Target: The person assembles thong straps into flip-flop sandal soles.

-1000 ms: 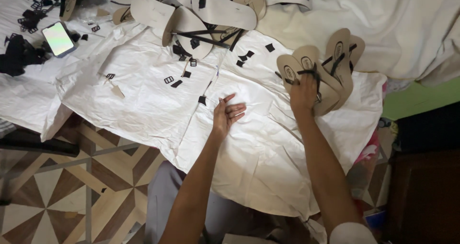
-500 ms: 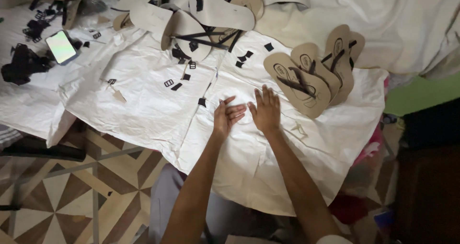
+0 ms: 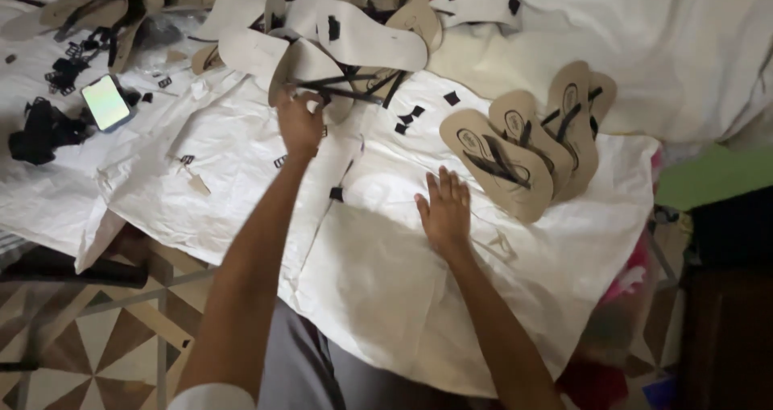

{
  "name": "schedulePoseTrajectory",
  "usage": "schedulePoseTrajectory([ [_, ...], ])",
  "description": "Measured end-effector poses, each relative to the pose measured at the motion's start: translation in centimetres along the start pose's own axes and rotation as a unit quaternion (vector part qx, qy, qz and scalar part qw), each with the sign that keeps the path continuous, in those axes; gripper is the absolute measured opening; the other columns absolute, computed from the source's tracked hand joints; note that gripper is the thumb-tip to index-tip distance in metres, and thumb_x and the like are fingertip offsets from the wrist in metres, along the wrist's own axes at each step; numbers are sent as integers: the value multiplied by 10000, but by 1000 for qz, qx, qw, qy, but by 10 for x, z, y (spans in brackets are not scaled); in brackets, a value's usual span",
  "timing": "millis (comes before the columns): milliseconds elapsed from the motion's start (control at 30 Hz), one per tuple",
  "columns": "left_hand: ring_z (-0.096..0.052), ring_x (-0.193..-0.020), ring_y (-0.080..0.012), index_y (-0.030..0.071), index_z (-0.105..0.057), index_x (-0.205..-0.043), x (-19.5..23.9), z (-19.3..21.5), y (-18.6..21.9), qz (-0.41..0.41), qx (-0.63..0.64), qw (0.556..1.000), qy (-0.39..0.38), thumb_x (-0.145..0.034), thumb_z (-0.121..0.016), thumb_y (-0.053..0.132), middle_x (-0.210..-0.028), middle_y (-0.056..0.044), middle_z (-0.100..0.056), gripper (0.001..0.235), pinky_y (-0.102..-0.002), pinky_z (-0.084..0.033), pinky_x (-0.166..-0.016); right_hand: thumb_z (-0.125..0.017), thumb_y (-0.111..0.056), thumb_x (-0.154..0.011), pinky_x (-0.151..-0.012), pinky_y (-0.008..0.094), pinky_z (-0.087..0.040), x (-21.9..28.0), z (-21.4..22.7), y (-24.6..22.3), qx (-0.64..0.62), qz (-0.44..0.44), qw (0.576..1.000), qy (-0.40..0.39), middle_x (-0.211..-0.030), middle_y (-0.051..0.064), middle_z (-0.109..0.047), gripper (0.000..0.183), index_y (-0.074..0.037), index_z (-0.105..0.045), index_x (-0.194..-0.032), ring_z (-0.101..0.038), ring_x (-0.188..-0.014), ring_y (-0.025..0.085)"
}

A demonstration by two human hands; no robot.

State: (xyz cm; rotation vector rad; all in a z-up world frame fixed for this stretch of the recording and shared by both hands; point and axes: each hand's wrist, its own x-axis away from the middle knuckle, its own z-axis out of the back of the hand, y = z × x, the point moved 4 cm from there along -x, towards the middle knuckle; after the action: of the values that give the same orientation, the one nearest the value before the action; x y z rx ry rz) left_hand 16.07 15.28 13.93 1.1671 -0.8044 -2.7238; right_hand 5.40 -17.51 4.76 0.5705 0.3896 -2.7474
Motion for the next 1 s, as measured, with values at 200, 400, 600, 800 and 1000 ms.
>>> schedulePoseTrajectory([
  [200, -425, -1366, -494, 189, -829, -807, -55, -9, -32, -53, -195, 979, -29, -717, -762, 37, -1460, -234, -410, 189, -589, -425, -1001, -522, -433, -1019, -1230, 536, -233, 5, 4, -6, -9, -7, 1000, 28, -1580, 188, -444, 564, -94, -536, -1469, -395, -1470, 375],
  [400, -567, -1189, -326, 110, -783, -972, -71, -101, -101, 74, -324, 925, -182, -900, -695, 82, -1354, -100, -511, 117, -487, -512, -900, -545, -421, -987, -1201, 549, -246, -8, 13, -11, -2, -27, 1000, -15, -1560, 203, -447, 566, -85, -541, -1443, -393, -1450, 391],
  [600, -590, -1085, -307, 105, -771, -980, -82, -96, -84, 14, -381, 905, -188, -902, -664, 162, -1228, -97, -528, 144, -471, -530, -772, -545, -413, -996, -1189, 564, -244, -5, 2, -7, -16, -14, 1000, 5, -1568, 210, -435, 557, -95, -541, -1453, -384, -1456, 399],
  [800, -622, -1043, -290, 111, -784, -921, -95, -69, -85, -39, -374, 914, -150, -874, -684, 129, -1205, -100, -563, 112, -461, -522, -802, -558, -408, -985, -1189, 567, -245, -7, 9, -11, -17, -16, 1000, 4, -1561, 207, -445, 558, -93, -545, -1446, -390, -1453, 395],
  [1000, -595, -1077, -352, 16, -752, -887, -92, 34, 22, -77, -206, 975, -41, -825, -815, 229, -1220, -173, -589, 231, -552, -469, -884, -548, -401, -1012, -1211, 561, -251, 2, -4, -6, -11, 10, 998, 55, -1575, 206, -452, 544, -85, -556, -1455, -399, -1464, 384],
])
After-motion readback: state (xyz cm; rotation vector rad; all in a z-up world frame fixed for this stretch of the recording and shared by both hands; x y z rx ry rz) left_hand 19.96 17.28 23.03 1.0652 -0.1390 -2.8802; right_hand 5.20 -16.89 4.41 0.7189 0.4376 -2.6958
